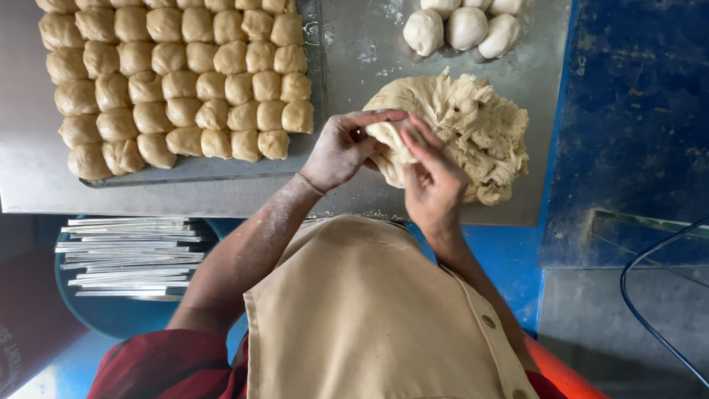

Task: The person repeatedly pinches off small portions of dough from a large mass, rolls them into balls between their hands, and places them onto a metal tray. A rolling pin and a blue basin containing white sticks are visible on the table.

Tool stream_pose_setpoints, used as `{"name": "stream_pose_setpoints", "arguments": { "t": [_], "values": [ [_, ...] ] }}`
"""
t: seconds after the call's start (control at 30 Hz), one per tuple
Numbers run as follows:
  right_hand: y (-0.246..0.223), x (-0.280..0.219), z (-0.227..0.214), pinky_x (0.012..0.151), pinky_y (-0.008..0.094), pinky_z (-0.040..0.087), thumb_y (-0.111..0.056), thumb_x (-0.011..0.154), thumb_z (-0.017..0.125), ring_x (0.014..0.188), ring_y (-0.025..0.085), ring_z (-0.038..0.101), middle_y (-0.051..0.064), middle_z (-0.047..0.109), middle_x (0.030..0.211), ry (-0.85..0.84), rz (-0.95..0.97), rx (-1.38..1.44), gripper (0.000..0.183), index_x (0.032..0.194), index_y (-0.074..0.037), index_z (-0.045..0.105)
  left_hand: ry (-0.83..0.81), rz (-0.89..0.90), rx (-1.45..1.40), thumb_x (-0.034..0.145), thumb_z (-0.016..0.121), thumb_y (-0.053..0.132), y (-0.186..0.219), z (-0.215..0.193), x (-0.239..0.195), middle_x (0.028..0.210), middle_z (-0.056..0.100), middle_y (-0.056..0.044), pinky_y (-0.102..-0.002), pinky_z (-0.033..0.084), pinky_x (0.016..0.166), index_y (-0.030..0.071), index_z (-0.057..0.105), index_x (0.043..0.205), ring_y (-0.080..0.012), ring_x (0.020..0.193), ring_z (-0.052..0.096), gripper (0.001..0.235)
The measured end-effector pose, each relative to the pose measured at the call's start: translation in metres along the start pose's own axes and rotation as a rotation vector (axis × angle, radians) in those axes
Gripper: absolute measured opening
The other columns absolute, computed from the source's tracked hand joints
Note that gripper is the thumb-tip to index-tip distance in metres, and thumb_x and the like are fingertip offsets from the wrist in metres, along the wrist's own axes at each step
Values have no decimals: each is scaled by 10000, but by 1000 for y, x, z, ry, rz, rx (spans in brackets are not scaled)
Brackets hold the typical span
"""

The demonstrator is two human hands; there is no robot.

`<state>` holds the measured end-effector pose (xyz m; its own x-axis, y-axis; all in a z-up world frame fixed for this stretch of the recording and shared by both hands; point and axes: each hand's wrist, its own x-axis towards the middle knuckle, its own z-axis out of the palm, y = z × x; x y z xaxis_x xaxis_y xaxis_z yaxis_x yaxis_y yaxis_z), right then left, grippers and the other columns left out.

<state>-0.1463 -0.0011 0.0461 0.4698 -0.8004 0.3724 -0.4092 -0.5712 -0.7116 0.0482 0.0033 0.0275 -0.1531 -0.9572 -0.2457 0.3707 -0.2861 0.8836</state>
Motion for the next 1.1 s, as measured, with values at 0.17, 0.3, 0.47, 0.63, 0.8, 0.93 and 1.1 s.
{"name": "stream_pose_setpoints", "arguments": {
  "t": [0.17, 0.3, 0.47, 0.63, 0.8, 0.93, 1.1],
  "values": [
    [14, -8, -14, 978, 386, 634, 53, 840, 739, 1366, 472, 546, 357, 446, 1535, -302, -96, -196, 680, 1481, -21, 525, 157, -198, 143, 952, 616, 40, 8, 8, 4, 1119, 757, -169, -381, 662, 825, 111, 661, 1450, -225, 982, 743, 506],
    [27, -5, -15, 916, 467, 634, -30, 1044, 742, 1227, 421, 691, 317, 593, 1453, 42, 494, 852, 495, 1470, 107, 533, -261, 355, 374, 874, 777, 134, 43, -12, -15, 1392, 569, -235, -501, 462, 1036, 9, 454, 1505, -280, 1302, 506, 719],
    [5, -3, -18, 907, 370, 690, -39, 868, 750, 1191, 236, 702, 155, 617, 1369, -154, 675, 1227, 639, 1444, 1, 475, 33, 500, 363, 992, 770, 281, 54, 24, -29, 1394, 674, -168, -423, 525, 1168, 49, 674, 1332, -245, 1374, 578, 423],
    [10, -8, -23, 851, 382, 679, 74, 883, 788, 1052, 258, 741, 224, 699, 1223, -124, 415, 970, 496, 1324, 101, 563, 193, 168, 172, 987, 706, 357, 50, 31, -29, 1141, 778, -189, -378, 612, 964, 65, 764, 1174, -259, 1067, 739, 352],
    [24, -17, -31, 818, 379, 684, 139, 942, 768, 938, 253, 781, 249, 740, 1149, -99, 389, 666, 316, 1236, 133, 655, -80, 767, 792, 1030, 694, 366, 56, 13, -28, 1135, 770, -163, -341, 630, 898, 62, 737, 1223, -223, 1000, 747, 363],
    [20, -17, -46, 884, 345, 658, 105, 905, 760, 1028, 248, 746, 236, 702, 1251, -208, 380, 748, 486, 1352, 108, 569, -37, 677, 568, 1065, 684, 373, 51, 25, -22, 1130, 764, -142, -312, 644, 846, 59, 716, 1263, -195, 946, 754, 372],
    [22, -2, -15, 976, 363, 628, -13, 837, 859, 1138, 240, 718, 168, 670, 1315, -37, 483, 1349, 647, 1377, 60, 510, 306, 210, -2, 1045, 620, 373, 46, 42, -9, 936, 751, -193, -315, 639, 724, 17, 757, 1221, -214, 786, 752, 420]
  ]
}}
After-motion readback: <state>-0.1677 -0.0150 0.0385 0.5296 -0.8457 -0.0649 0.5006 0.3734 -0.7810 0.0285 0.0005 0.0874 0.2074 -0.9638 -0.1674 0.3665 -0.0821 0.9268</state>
